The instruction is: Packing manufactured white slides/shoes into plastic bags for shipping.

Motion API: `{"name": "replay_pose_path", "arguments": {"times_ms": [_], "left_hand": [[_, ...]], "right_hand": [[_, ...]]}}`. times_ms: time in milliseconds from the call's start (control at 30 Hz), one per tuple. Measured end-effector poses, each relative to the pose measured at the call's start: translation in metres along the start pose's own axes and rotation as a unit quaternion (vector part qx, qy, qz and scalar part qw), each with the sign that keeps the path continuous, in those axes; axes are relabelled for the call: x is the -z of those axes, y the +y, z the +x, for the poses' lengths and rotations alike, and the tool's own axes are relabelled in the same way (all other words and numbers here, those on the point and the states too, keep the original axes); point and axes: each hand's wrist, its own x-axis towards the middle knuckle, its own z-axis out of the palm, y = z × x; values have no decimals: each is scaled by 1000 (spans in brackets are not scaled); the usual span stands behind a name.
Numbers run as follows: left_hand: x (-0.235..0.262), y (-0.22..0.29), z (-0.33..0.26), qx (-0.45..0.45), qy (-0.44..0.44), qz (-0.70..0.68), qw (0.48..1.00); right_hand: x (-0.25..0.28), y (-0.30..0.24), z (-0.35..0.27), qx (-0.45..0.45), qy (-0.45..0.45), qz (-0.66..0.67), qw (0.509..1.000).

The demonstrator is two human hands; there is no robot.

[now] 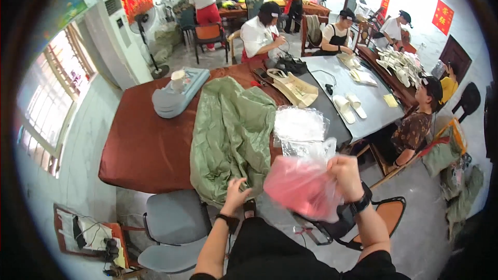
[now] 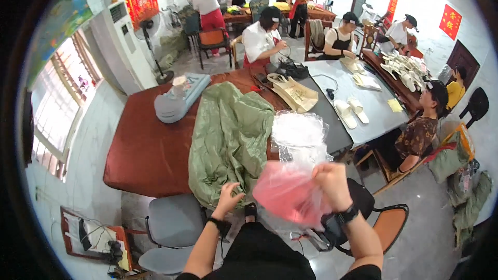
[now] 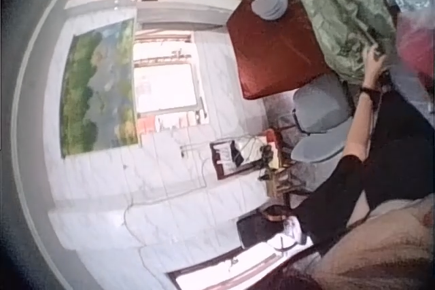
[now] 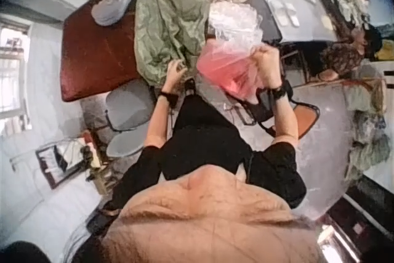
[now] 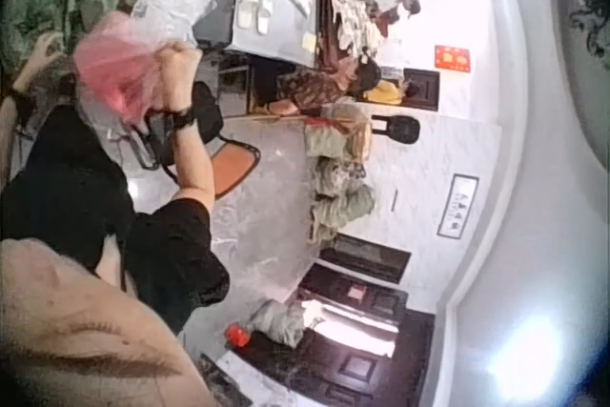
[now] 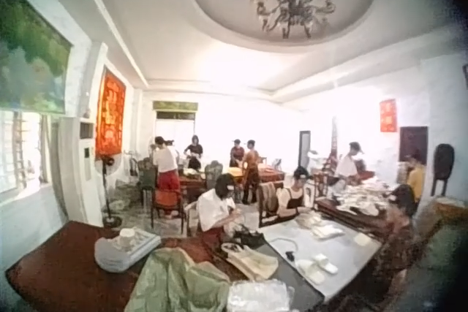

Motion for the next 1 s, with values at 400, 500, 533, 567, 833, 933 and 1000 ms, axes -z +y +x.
{"name": "replay_pose_path", "arguments": {"times_ms": [400, 500, 533, 567, 833, 933, 1000], "left_hand": [[-52, -46, 145, 212, -258, -10, 942], [-44, -59, 133, 221, -252, -70, 940], [-42, -55, 130, 221, -261, -66, 937], [-42, -58, 119, 214, -234, -22, 948], [-30, -55, 88, 358, -215, -41, 908], [-31, -44, 90, 406, -214, -44, 887], [-34, -55, 69, 389, -176, -64, 902]], "right_hand": [[-28, 39, 299, 119, 90, -23, 988], [-38, 116, 347, 120, 96, -215, 964], [-29, 151, 363, 126, 101, -241, 957], [-33, 176, 371, 94, 103, -214, 967], [-37, 261, 374, 126, -16, -302, 945], [-27, 258, 395, 164, -98, -421, 887], [-59, 189, 387, 142, -231, -658, 702]]}}
